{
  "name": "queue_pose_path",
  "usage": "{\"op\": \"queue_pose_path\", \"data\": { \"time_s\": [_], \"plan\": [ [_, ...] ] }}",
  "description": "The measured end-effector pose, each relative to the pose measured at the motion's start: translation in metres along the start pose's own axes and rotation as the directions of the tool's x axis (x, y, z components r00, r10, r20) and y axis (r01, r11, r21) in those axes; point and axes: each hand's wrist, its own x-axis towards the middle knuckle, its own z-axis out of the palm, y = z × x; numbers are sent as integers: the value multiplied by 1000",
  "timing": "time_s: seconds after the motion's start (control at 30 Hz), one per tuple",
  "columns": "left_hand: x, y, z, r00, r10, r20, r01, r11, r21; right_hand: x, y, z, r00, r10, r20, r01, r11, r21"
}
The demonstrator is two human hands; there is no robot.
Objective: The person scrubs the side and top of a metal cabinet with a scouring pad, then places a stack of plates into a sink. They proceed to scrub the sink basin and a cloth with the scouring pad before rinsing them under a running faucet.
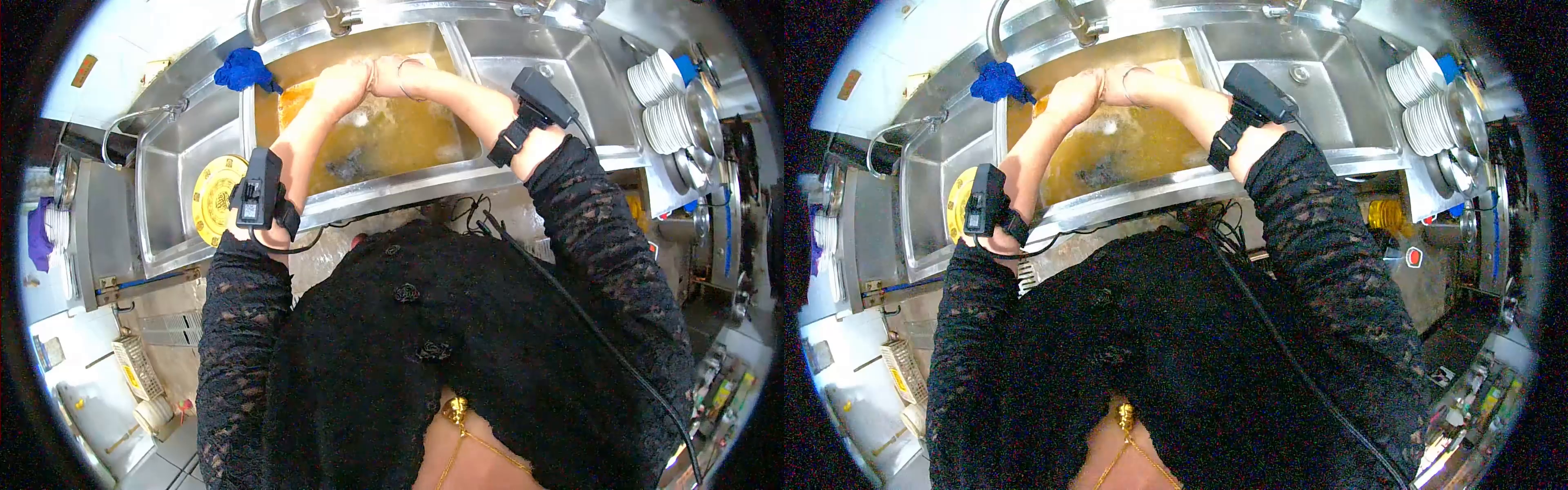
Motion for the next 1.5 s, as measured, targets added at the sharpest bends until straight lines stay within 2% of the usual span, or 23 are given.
{"op": "queue_pose_path", "data": {
  "time_s": [0.17,0.27,0.33,0.4,0.43,0.47,0.53,0.57,0.63,0.67,0.73,0.77,0.83,1.0,1.07,1.13,1.17,1.2,1.23,1.3,1.37,1.43,1.5],
  "plan": [
    [-2,-1,19,995,-70,68,84,969,-234,-21,-21,-11,972,208,105,-211,977,15],
    [-7,-7,30,998,3,62,20,929,-370,-14,-7,17,994,102,37,-101,994,-50],
    [-14,-6,14,995,62,79,-25,911,-411,0,11,42,978,-199,-55,184,960,-212],
    [-33,-1,-11,812,-91,577,491,641,-589,-20,5,39,947,-263,-182,249,964,-96],
    [-53,-3,-3,922,-74,381,384,316,-868,-25,2,34,899,-308,-313,329,944,17],
    [-62,-4,5,923,-75,378,382,319,-867,-27,4,33,897,-310,-316,331,943,15],
    [-71,3,0,952,-228,205,219,38,-975,-29,8,34,900,-340,-273,434,745,506],
    [-73,-1,5,947,-230,222,217,-48,-975,-32,11,35,900,-339,-274,434,747,504],
    [-80,1,1,940,-277,201,204,-19,-979,-43,7,31,997,-38,65,-32,566,824],
    [-83,2,-2,929,-324,180,194,11,-981,-48,2,31,997,-39,65,-32,568,822],
    [-86,0,2,919,-376,117,156,74,-985,-55,-2,35,994,60,90,-103,260,960],
    [-88,0,4,905,-421,52,122,140,-983,-55,-3,38,994,61,92,-105,260,960],
    [-89,-3,10,908,-418,24,100,161,-982,-55,-5,44,985,133,110,-113,13,994],
    [-90,12,-13,902,-431,-14,43,123,-991,-61,-16,39,957,289,38,-97,193,976],
    [-91,10,-17,931,-363,30,142,285,-948,-64,-21,37,953,302,6,-84,248,965],
    [-90,4,-17,922,-385,36,134,231,-964,-67,-26,37,964,224,-143,25,460,887],
    [-89,0,-16,913,-405,44,125,177,-976,-68,-26,37,965,220,-145,28,461,887],
    [-91,0,-20,912,-408,41,124,179,-976,-70,-25,37,971,227,-78,-12,368,930],
    [-93,-1,-24,886,-453,100,129,35,-991,-71,-25,38,974,227,-10,-54,271,961],
    [-95,0,-29,860,-483,165,72,-205,-976,-76,-27,40,960,280,-26,-18,153,988],
    [-94,2,-30,852,-493,177,36,-282,-959,-80,-24,40,941,337,-32,23,30,999],
    [-94,6,-32,846,-497,193,3,-358,-934,-83,-19,39,981,181,76,-56,-116,992],
    [-94,10,-33,854,-473,217,25,-380,-925,-85,-27,36,976,218,30,-32,4,999]
  ]
}}
